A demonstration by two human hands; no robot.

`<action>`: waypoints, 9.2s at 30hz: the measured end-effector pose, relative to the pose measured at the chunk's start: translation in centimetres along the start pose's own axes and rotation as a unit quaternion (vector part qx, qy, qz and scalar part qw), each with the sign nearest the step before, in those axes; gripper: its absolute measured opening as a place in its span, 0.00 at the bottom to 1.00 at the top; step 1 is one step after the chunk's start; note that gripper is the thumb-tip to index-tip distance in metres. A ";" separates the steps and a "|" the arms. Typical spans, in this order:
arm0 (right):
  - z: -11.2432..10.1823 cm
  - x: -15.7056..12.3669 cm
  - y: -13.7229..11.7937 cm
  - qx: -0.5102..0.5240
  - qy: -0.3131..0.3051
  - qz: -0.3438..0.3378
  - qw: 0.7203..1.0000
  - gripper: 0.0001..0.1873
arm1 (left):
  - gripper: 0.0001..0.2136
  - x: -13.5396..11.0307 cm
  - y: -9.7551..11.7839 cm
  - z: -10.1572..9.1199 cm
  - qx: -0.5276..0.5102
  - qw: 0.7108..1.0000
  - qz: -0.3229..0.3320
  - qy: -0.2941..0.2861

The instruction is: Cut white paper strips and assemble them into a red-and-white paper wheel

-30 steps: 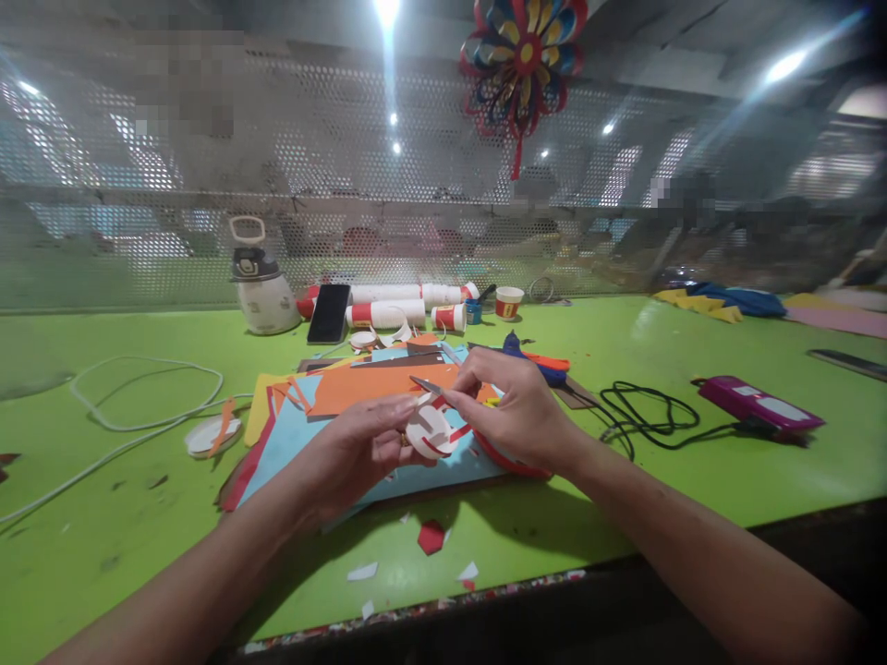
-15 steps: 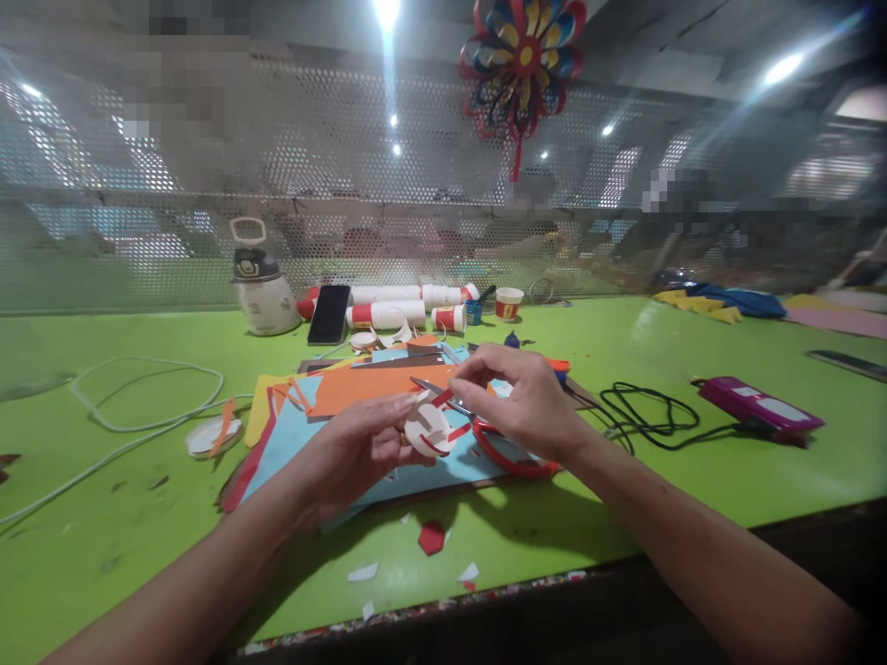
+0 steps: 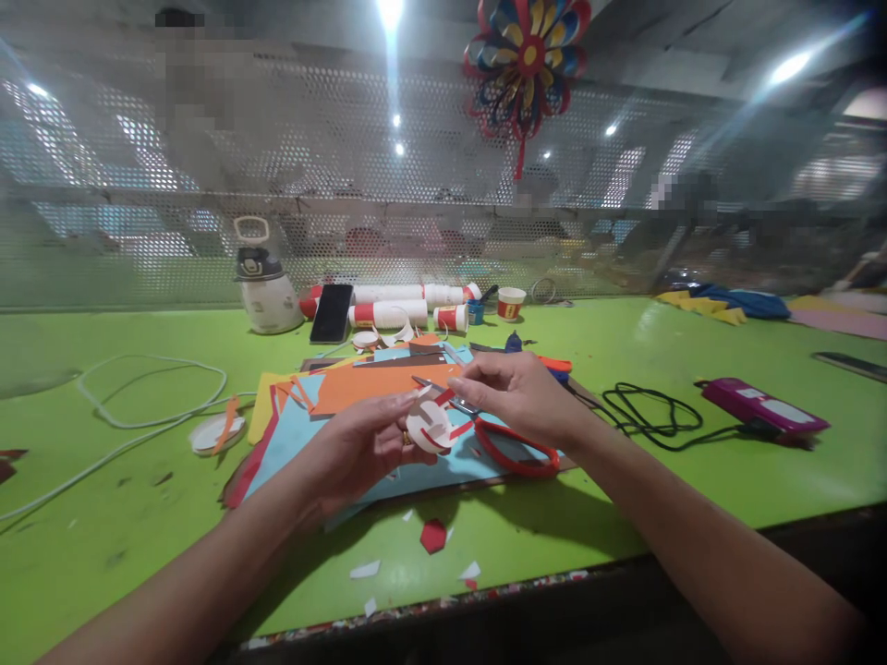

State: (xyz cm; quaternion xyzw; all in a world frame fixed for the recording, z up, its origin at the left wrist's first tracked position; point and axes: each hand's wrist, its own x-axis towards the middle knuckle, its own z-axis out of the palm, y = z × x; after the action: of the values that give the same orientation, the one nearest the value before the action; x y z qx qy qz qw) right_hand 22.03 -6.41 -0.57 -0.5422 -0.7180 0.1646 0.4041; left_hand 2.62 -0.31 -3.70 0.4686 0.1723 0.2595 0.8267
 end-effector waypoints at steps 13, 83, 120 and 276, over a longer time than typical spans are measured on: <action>0.4 -0.1 -0.4 -0.029 0.017 -0.020 0.999 0.10 | 0.12 0.2 0.0 -0.1 0.008 1.000 -0.001 -0.004; 1.5 -0.4 -0.7 -0.113 0.006 0.014 0.993 0.14 | 0.17 -0.4 1.4 0.1 0.099 0.994 0.047 0.017; 2.7 -0.9 -0.9 -0.062 -0.003 -0.016 0.998 0.06 | 0.06 0.3 -1.2 0.5 0.399 0.903 0.116 0.109; 3.6 0.2 1.9 0.444 -0.137 0.196 0.863 0.08 | 0.04 -0.1 -0.5 1.5 0.379 0.908 0.125 0.128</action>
State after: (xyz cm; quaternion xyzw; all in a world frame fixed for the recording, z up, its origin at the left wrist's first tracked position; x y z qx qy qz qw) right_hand 20.54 -4.81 -4.01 -0.4071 -0.4959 0.6146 0.4590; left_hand 3.47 -1.57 -3.37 0.7273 0.3016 0.3335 0.5185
